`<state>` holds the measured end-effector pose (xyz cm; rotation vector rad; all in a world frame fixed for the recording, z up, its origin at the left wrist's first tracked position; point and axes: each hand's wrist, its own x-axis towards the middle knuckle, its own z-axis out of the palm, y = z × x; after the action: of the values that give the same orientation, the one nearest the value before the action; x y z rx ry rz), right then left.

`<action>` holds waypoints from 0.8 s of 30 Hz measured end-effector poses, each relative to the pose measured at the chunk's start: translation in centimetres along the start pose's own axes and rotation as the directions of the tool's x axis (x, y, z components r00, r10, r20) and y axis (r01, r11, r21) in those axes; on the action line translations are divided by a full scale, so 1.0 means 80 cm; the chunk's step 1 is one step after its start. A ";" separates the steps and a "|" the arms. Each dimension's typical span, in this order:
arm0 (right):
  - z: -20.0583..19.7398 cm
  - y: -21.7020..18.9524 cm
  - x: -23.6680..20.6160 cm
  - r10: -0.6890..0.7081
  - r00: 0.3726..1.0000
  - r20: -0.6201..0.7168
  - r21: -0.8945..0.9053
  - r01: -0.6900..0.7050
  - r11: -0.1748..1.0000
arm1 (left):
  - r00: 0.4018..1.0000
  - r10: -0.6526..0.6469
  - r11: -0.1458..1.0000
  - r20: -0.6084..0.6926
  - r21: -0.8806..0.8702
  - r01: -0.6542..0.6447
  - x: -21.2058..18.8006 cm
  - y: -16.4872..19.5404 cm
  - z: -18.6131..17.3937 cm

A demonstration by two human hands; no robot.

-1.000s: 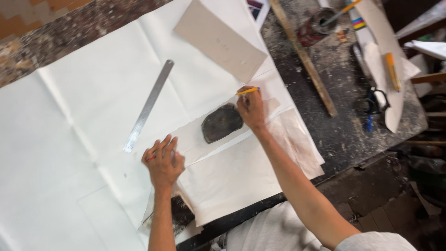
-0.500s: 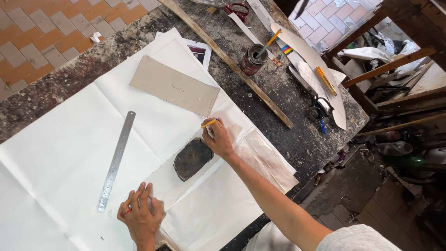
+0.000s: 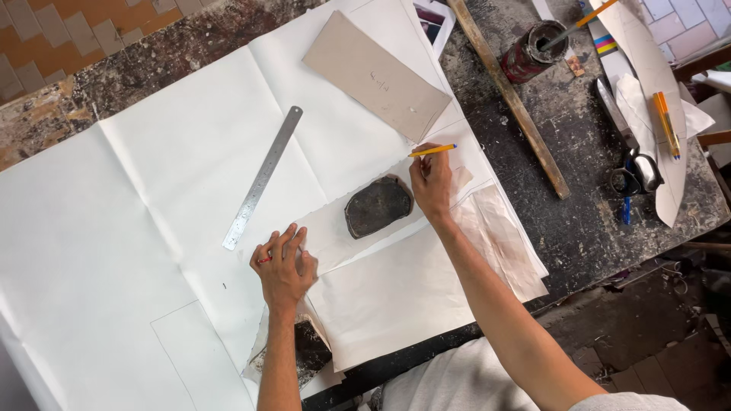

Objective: The person traces the outline of a paper pattern onto a larger sheet of white paper using a pencil. They hold the pattern in place with a stone weight and use a ruler to draw straight lines. The traced pattern is then lifted to reveal the completed outline.

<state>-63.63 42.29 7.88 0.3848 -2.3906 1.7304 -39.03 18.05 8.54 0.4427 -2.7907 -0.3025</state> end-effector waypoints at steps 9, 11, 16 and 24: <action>-0.002 -0.010 0.002 -0.001 1.000 0.017 -0.060 0.002 0.998 | 1.000 -0.009 1.000 0.021 -0.012 0.010 -0.002 -0.002 0.006; -0.002 -0.009 0.002 0.025 1.000 0.009 -0.057 -0.024 0.998 | 1.000 -0.012 1.000 0.023 -0.008 0.012 -0.004 -0.004 0.008; -0.002 -0.009 0.002 -0.053 0.998 0.017 -0.095 0.054 0.994 | 1.000 -0.017 1.000 0.026 0.004 0.017 -0.006 -0.006 0.011; -0.003 0.003 0.003 0.153 0.986 -0.061 -0.021 -0.155 0.988 | 0.999 -0.016 1.000 0.036 0.019 0.015 -0.007 -0.008 0.015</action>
<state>-63.93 42.61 7.80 0.1462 -2.4557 1.7448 -38.71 17.87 7.12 0.4680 -2.8289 -0.2905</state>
